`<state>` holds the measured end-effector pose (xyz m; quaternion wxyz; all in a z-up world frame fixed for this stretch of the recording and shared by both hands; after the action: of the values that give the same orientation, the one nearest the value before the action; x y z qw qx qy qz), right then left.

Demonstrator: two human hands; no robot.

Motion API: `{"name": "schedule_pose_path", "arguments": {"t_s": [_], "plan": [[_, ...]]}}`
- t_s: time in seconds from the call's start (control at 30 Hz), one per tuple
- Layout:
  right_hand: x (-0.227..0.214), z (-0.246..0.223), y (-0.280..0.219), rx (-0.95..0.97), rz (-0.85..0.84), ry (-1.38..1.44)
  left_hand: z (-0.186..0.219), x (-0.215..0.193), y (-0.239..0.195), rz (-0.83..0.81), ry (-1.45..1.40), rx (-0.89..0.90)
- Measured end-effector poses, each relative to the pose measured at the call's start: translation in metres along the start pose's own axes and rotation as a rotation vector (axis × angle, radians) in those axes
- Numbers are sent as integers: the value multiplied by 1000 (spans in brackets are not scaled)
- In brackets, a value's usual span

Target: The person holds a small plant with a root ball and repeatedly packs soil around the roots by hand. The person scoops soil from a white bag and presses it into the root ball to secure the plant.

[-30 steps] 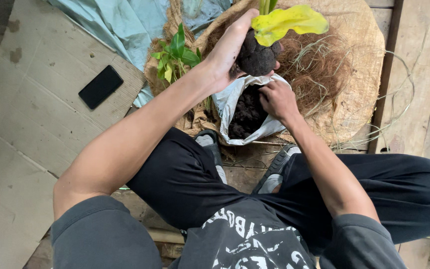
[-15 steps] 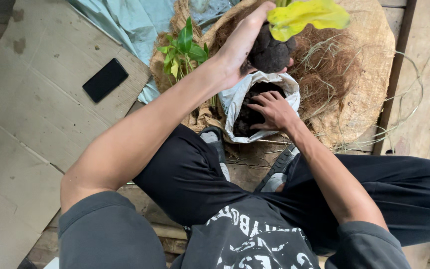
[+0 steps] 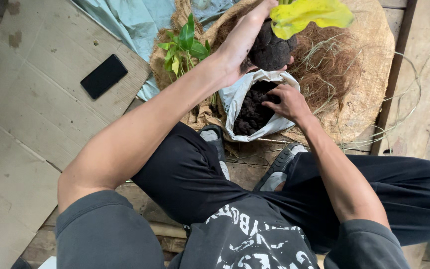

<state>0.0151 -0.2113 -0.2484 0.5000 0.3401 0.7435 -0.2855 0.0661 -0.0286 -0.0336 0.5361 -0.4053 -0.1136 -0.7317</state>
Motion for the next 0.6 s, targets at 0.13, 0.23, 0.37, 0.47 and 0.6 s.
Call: {"name": "schedule_pose_path", "arguments": {"t_s": [0.13,0.23,0.37,0.47,0.6], "plan": [[9,19,7,190,-88,165,0,-3,2,17,-9,6],[13,31,8,325,-93,257,-2,-5,2,7,-9,1],[13,38,11,380,-74,373,-3,-9,2,16,8,-15],[10,42,12,397,-52,467,-4,-11,5,11,-4,-30],[8,42,17,372,-77,593,-6,-13,7,56,5,-49]]}}
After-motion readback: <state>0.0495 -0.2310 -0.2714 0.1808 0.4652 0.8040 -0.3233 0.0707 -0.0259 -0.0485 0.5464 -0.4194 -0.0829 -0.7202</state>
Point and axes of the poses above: each hand's wrist, its own y-axis towards the middle knuckle, its own x-axis out of the palm, z = x × y, the point moved 7 cm from there along y, towards the middle knuckle, and after that the axes turned 13 degrees about -y, right-handed, at the moved point
